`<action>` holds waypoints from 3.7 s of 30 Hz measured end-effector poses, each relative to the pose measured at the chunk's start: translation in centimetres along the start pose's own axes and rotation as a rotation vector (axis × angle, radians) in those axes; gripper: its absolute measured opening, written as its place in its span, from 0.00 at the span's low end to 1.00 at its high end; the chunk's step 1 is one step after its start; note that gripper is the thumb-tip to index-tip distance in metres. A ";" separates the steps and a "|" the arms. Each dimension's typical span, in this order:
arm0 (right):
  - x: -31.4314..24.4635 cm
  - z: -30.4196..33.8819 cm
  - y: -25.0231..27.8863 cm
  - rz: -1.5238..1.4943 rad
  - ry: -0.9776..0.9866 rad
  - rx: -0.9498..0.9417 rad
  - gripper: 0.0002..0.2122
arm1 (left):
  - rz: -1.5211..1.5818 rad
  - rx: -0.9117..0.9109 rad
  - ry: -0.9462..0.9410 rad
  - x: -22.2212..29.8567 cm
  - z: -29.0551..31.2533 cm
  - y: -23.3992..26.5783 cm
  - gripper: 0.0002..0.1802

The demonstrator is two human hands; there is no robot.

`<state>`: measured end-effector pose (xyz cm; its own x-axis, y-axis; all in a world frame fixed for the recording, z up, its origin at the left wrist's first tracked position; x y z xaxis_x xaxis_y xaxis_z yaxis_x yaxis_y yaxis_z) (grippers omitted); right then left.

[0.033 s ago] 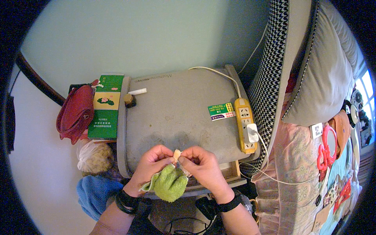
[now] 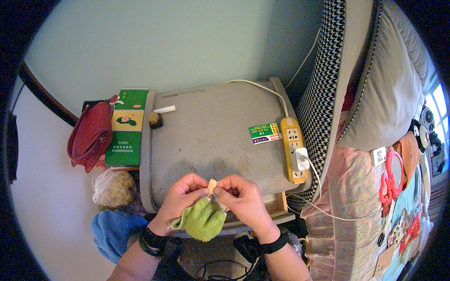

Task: The person picks up small items from a surface, including a piece of trash and a card, placing some in a drawer, and then wipes the top of a small cabinet using a cloth.

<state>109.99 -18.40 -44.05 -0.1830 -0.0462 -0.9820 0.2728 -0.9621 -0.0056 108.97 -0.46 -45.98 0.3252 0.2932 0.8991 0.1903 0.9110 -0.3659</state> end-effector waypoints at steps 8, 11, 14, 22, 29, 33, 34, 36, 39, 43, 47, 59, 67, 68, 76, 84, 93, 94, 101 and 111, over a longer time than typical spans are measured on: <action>0.3 0.0 -0.3 0.232 0.106 0.126 0.03 | -0.132 0.028 -0.091 -0.1 0.1 -0.3 0.05; 0.0 0.0 -0.6 0.296 0.147 0.168 0.03 | -0.161 0.037 -0.122 -0.1 0.2 -0.5 0.05; 0.1 0.0 -0.7 0.275 0.153 0.170 0.03 | -0.123 0.010 -0.072 0.2 0.3 -0.2 0.06; -0.4 0.3 -0.6 -0.011 0.008 0.047 0.01 | 0.303 -0.095 0.210 0.7 0.7 -0.7 0.09; 0.1 -0.1 -0.1 -0.202 -0.078 -0.064 0.04 | 0.350 -0.047 0.187 0.9 0.6 -1.3 0.07; -0.2 -0.2 0.0 -0.280 -0.129 -0.113 0.07 | 0.241 -0.007 0.103 1.3 0.5 -1.1 0.07; -0.2 -0.2 -0.1 -0.281 -0.129 -0.115 0.07 | 0.240 -0.008 0.083 0.9 0.3 -0.8 0.09; -0.4 -0.1 -0.3 -0.246 -0.093 -0.161 0.09 | 0.110 -0.001 0.006 0.2 0.1 -0.3 0.09; 0.2 -0.2 0.2 -0.248 -0.110 -0.210 0.09 | -0.077 0.013 -0.090 0.0 0.1 -0.5 0.10; 0.7 -0.2 0.2 -0.247 -0.109 -0.229 0.11 | -0.002 0.006 -0.083 -0.1 -0.1 -0.3 0.11; 0.3 -0.1 -0.1 -0.253 -0.103 -0.203 0.09 | 0.080 0.033 -0.021 0.3 -0.1 -0.3 0.11; 0.7 -0.2 0.2 -0.078 -0.031 -0.054 0.04 | 0.097 0.002 -0.048 -0.8 -0.4 -0.4 0.10; 0.7 -0.2 0.0 0.066 0.027 -0.027 0.04 | -0.120 0.049 -0.098 -0.7 -0.3 -0.8 0.10; 1.1 -0.2 0.0 0.043 0.053 -0.028 0.04 | -0.120 0.049 -0.099 -1.0 -0.3 -0.8 0.10; -0.2 3.4 2.6 0.090 0.002 0.039 0.05 | 0.280 -0.096 0.119 -1.4 0.9 -3.0 0.04; 3.1 21.0 17.6 0.302 -0.125 0.461 0.06 | 0.259 -0.001 0.091 -3.2 10.6 -7.4 0.15; 29.1 36.5 23.8 0.461 -0.386 0.704 0.13 | 0.347 0.187 0.141 -6.9 19.2 -3.5 0.06; 30.1 37.2 23.5 0.455 -0.387 0.702 0.13 | 0.342 0.189 0.143 -6.6 20.0 -4.3 0.06; 31.4 37.8 23.4 0.624 -0.454 0.810 0.10 | 0.150 0.137 0.116 -5.8 22.6 -5.6 0.05; 29.3 38.0 21.1 -0.155 -0.395 0.743 0.09 | 0.147 0.097 0.126 -5.3 24.5 -8.4 0.03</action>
<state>74.45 -50.27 -65.76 -0.5204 0.1428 -0.8419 -0.4473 -0.8855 0.1262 82.94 -2.58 -41.73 0.4573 0.3920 0.7982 0.0442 0.8865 -0.4607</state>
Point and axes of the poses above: each hand's wrist, its own z-axis away from the middle knuckle, its own y-axis out of the back of the hand, x = y × z, the point moved 2 cm from there along -z, towards the middle knuckle, and after that the axes turned 3 degrees about z, right-handed, at the moved point
